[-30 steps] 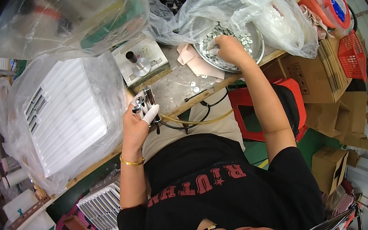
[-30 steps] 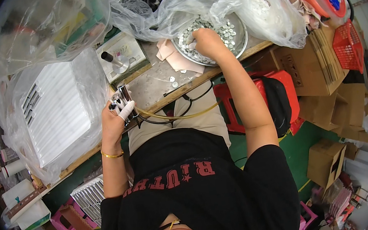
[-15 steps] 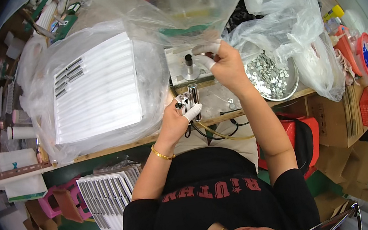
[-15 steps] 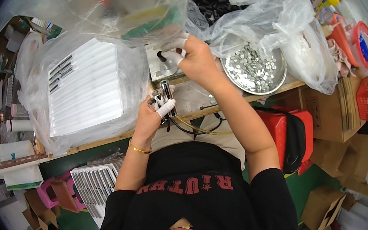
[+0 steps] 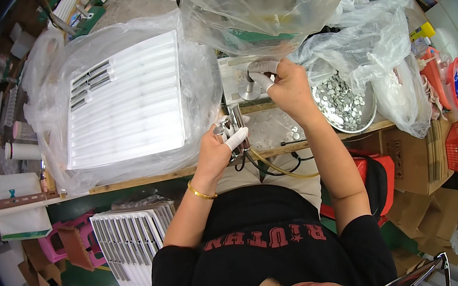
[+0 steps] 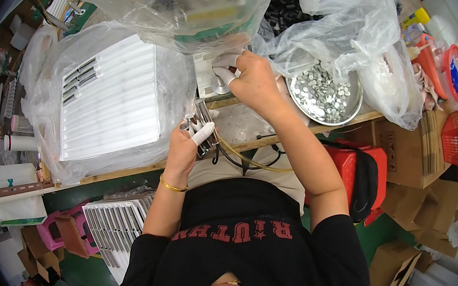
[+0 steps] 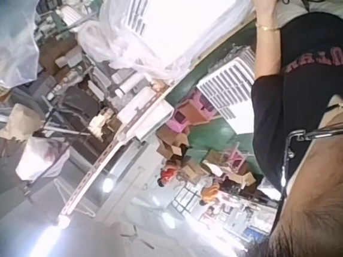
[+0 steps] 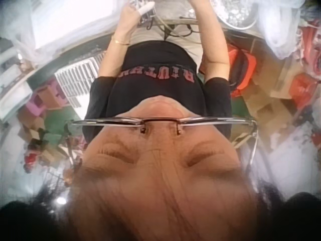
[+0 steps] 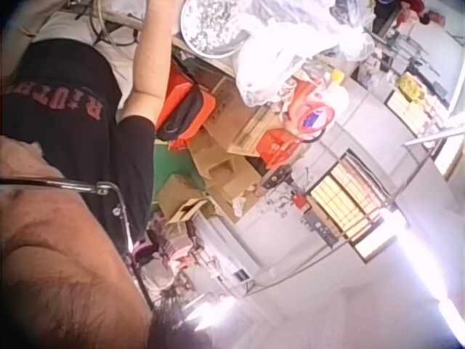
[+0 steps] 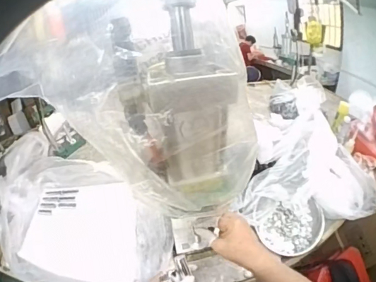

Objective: The person assembles metal tubes by inserting circular caps and components into the tubes, pressing them together using a tabletop fixture, and arranging the finished tubes onto a grooved tray by hand.

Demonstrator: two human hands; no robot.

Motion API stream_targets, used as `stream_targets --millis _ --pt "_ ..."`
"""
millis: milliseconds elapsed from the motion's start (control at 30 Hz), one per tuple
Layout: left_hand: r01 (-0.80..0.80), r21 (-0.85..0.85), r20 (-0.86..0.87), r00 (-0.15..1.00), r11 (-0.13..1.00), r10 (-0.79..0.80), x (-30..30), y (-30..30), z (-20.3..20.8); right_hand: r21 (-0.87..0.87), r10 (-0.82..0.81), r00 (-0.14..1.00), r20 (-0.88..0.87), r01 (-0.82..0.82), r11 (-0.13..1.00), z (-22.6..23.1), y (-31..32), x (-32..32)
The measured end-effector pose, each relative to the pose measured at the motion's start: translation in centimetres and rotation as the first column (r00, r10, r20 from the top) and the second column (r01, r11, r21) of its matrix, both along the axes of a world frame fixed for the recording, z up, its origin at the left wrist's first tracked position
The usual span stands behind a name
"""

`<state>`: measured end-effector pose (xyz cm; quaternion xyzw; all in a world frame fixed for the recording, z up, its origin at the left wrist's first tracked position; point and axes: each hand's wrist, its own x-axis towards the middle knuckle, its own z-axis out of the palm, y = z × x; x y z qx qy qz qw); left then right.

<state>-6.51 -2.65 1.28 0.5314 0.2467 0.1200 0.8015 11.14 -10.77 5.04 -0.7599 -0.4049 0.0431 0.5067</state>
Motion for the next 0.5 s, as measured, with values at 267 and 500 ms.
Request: stream_targets --millis 267,500 --pt "-0.061 -0.262 0.086 0.993 0.963 0.087 1.2 0.4 0.2 0.032 0.016 0.873 0.487 -0.037 0.999 -2.0 -0.7 0.2" --pt "-0.124 -0.285 0.104 0.982 0.950 0.160 2.1 0.2 0.2 0.163 0.015 0.931 0.364 -0.080 0.983 -1.4 -2.6 -1.3"
